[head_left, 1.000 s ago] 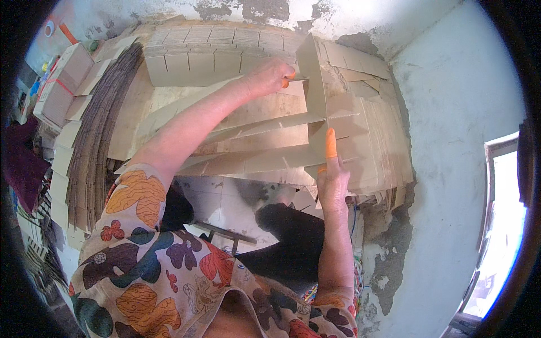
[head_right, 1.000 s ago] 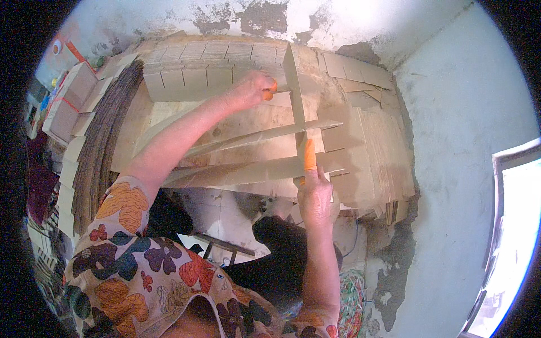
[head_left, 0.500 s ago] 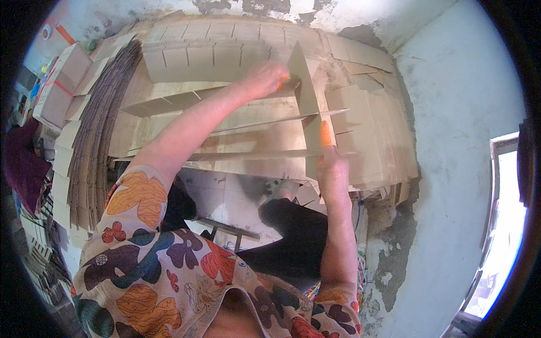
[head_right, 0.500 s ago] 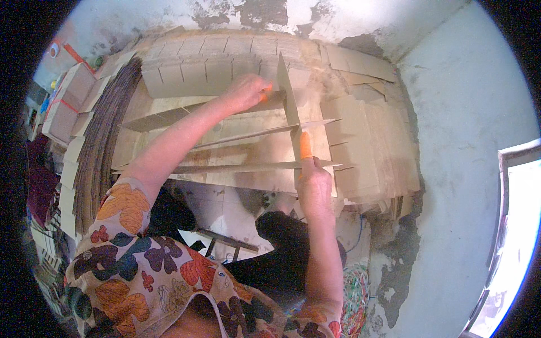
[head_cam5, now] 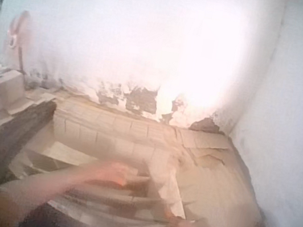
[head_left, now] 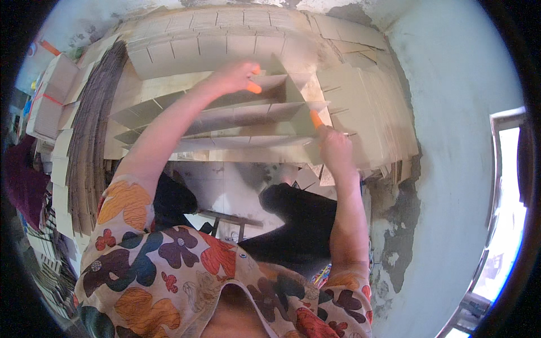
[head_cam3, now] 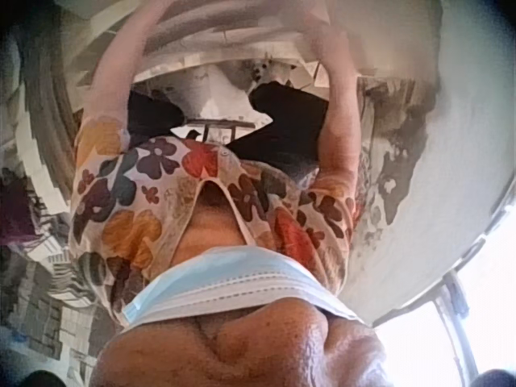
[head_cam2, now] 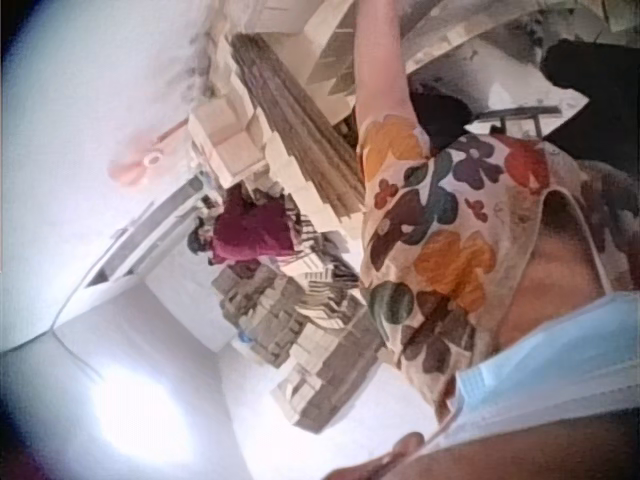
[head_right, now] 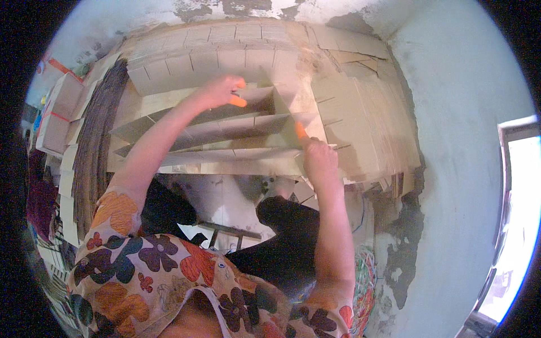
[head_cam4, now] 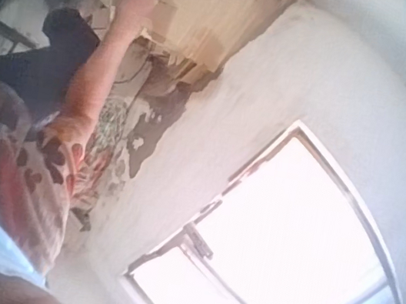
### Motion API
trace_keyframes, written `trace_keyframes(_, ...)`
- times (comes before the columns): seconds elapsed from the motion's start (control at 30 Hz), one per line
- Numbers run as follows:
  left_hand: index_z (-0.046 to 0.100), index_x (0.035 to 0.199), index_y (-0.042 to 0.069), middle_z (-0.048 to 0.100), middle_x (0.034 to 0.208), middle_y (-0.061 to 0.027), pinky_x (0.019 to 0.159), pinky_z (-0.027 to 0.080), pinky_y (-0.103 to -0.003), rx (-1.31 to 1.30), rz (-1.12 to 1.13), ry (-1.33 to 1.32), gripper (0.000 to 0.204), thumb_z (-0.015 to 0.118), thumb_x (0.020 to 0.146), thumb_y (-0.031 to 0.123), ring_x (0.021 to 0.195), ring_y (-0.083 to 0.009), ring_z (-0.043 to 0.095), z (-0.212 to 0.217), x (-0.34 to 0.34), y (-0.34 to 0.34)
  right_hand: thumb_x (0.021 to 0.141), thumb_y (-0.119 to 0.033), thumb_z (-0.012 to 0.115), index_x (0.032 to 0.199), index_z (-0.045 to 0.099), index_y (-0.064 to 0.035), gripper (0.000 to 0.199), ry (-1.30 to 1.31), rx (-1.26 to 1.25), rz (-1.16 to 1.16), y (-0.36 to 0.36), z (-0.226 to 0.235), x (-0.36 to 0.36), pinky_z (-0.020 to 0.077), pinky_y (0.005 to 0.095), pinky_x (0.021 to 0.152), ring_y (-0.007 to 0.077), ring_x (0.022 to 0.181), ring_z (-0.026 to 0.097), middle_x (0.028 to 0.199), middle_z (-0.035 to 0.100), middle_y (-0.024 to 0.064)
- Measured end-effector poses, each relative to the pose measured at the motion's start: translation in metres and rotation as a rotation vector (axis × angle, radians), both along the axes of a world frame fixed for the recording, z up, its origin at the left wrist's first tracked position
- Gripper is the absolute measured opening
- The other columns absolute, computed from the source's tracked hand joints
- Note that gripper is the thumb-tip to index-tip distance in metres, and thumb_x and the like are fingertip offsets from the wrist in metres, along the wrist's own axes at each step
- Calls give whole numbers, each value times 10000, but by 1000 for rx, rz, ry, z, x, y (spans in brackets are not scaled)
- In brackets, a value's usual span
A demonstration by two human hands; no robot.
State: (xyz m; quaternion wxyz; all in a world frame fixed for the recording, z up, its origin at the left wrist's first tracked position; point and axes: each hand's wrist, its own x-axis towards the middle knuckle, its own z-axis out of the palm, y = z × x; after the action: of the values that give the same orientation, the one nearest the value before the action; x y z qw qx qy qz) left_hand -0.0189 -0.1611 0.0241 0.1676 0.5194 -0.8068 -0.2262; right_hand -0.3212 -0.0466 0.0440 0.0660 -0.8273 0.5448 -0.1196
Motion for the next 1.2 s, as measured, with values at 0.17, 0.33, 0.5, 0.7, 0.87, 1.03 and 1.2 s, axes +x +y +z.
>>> trace_keyframes(0.17, 576, 1085, 54, 620, 1007, -137, 792, 470, -387, 64, 165, -108, 515, 758, 669, 297, 946, -293, 587, 25, 45, 42, 763, -146, 672, 1166, 551, -57, 430, -202, 172, -289, -18, 14, -51, 495, 403, 713, 311, 834, 623, 953, 636, 164)
trace_keyframes(0.33, 555, 1153, 49, 606, 1081, -150, 829, 460, -392, -114, 243, -146, 536, 745, 706, 275, 1013, -295, 568, 23, 83, 70, 759, -270, 703, 1360, 328, -46, 742, 215, -131, -695, -41, -3, -90, 332, 555, 938, 325, 1268, 335, 1372, 371, 129)
trace_keyframes(0.5, 570, 1150, 57, 604, 1083, -150, 838, 453, -395, -379, 318, -153, 512, 735, 722, 286, 1002, -314, 567, 31, 93, 110, 747, -286, 711, 1350, 345, -79, 734, 422, -123, -832, -45, -53, -107, 290, 608, 948, 289, 1281, 313, 1365, 358, 93)
trace_keyframes(0.7, 596, 1101, 33, 616, 1000, -140, 817, 463, -383, -425, 392, -114, 467, 747, 712, 242, 943, -305, 581, 47, 91, 154, 682, -319, 757, 1199, 498, -106, 617, 440, -158, -895, -52, -64, -137, 343, 533, 927, 256, 1202, 421, 1252, 502, 71)
trace_keyframes(0.87, 630, 1027, 16, 639, 958, -131, 787, 483, -362, -514, 342, 4, 394, 752, 706, 209, 895, -287, 604, 49, 73, 172, 702, -328, 733, 1104, 563, -97, 494, 68, -170, -859, -40, -41, -148, 425, 443, 856, 326, 1027, 538, 1082, 604, 119)
trace_keyframes(1.03, 642, 1003, 20, 649, 966, -144, 784, 492, -356, -382, 222, 101, 383, 774, 679, 176, 891, -280, 618, 46, 46, 177, 749, -387, 676, 983, 632, -80, 389, 52, -332, -894, -35, -33, -151, 453, 440, 795, 345, 943, 571, 981, 628, 155)
trace_keyframes(1.2, 628, 987, -2, 640, 912, -150, 715, 489, -377, -380, 140, 169, 378, 743, 711, 229, 829, -311, 601, 39, 26, 177, 774, -381, 652, 878, 692, -85, 317, -107, -294, -954, -31, -12, -134, 476, 427, 742, 325, 871, 612, 878, 655, 161)
